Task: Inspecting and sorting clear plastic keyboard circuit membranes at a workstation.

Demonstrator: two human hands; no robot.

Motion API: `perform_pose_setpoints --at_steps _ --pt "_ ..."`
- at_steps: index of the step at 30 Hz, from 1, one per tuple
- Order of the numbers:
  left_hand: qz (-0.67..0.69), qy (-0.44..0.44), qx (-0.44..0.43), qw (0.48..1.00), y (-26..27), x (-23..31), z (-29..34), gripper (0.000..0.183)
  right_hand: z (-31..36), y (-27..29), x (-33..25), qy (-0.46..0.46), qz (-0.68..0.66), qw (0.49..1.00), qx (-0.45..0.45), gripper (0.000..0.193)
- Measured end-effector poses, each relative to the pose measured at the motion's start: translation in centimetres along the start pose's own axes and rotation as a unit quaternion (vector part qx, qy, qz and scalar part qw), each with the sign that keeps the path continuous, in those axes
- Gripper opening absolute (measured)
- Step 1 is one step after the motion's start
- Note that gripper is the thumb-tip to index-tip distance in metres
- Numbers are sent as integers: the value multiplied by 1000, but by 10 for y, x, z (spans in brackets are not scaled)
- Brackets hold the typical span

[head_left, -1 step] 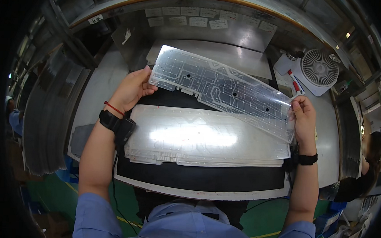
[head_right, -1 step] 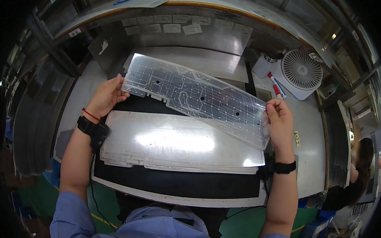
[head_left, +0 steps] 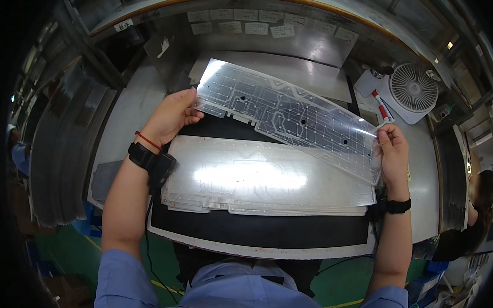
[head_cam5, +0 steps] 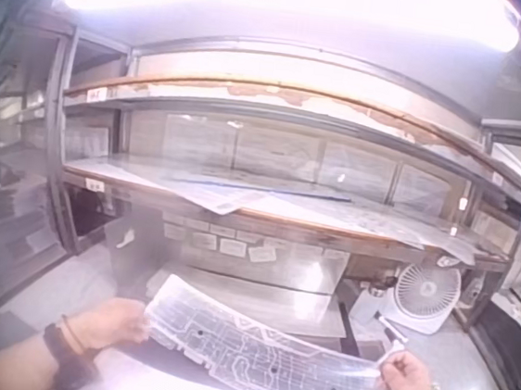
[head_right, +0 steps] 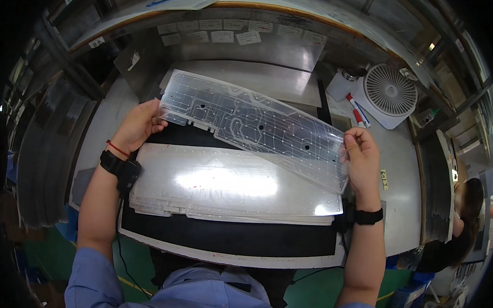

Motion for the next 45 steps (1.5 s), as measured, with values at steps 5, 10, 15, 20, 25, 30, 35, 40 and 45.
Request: perform_pose_setpoints --at_steps 5,10,15,20,25,30,35,40,45 --pt "-96 -19 -23 995 -12 0 3 16 1 -1 -1 3 1 1000 -6 6" --pt "-41 -7 -6 999 -5 -3 -1 21 1 -1 -2 -1 -4 1000 -7 6" --pt "32 -18 4 999 -14 6 4 23 0 0 0 -1 -7 1000 -1 6" --pt "24 -21 -12 999 -3 1 0 22 -1 0 0 -3 -7 1000 -9 6" --pt "-19 -20 -21 999 -4 -1 -4 17 -1 4 5 -6 -12 1000 -23 9" --pt "28 -43 5 999 9 -4 -6 15 1 -1 -4 -26 -55 998 9 26" --pt "95 -62 12 993 30 -5 -14 20 1 -1 -9 -62 4 998 1 34" --pt "114 -87 58 988 9 4 -7 36 3 -2 -4 -63 134 985 -91 32" --pt "108 -56 55 991 20 2 -7 27 12 -9 -20 -19 279 934 -222 26"
Point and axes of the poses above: each hand's wrist, its own z-axis away from the middle knuckle, its own y-axis out of the back of the hand, x = y × z, the point moved 2 cm from there along -z, towards the middle knuckle, and after that the axes turned 13 degrees about z, right-handed, at the moved point
